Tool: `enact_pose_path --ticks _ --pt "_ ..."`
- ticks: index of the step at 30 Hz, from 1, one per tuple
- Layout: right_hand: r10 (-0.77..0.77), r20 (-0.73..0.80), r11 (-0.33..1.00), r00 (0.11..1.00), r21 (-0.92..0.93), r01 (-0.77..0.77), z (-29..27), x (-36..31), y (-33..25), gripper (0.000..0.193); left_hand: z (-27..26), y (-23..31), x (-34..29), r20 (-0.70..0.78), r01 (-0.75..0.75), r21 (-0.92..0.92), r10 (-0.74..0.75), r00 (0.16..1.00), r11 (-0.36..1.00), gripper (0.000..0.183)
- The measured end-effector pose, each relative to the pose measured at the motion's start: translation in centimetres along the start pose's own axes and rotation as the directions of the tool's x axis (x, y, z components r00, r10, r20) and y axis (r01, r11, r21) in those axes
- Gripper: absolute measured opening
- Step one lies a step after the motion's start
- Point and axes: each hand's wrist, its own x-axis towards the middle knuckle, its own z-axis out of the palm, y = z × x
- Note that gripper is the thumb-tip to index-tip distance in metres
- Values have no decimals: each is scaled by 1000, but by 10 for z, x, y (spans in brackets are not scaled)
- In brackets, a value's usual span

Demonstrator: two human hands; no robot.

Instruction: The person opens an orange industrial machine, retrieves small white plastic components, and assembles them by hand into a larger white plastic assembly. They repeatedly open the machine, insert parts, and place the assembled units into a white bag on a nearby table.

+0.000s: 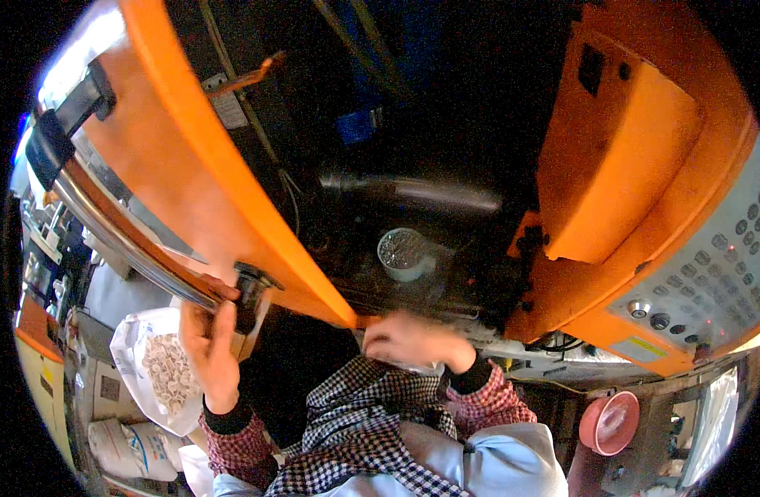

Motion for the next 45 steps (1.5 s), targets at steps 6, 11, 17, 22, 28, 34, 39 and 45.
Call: enact_pose_path --ticks 6,11,17,22,28,34,39,45 --pt "179 -692 681 700 -426 -595 -49 29 53 26 -16 -35 23 -367 -20 110 59 928 994 16" --pt "238 -643 639 728 -461 -616 -61 44 84 25 -43 -58 42 -424 -30 134 84 902 991 14" --pt "189 -619 690 763 -469 -551 -59 49 100 17 -60 -68 51 -532 104 177 7 847 979 30" --pt "102 -632 732 768 -475 -488 -64 45 95 14 -6 -68 21 -499 -102 663 540 678 741 44" --pt "-28 -653 905 757 -338 -258 -79 42 70 11 99 -125 15 428 601 -350 -448 785 718 35" --pt "-18 -619 959 785 -232 -161 -76 51 57 11 170 -176 27 695 809 -586 -543 471 -48 44" --pt "-11 -616 928 788 -299 -221 -78 48 59 12 176 -184 30 668 803 -594 -592 450 -59 37" --pt "-42 -685 943 727 -268 -198 -77 47 58 14 172 -185 28 665 790 -612 -559 495 -29 26"
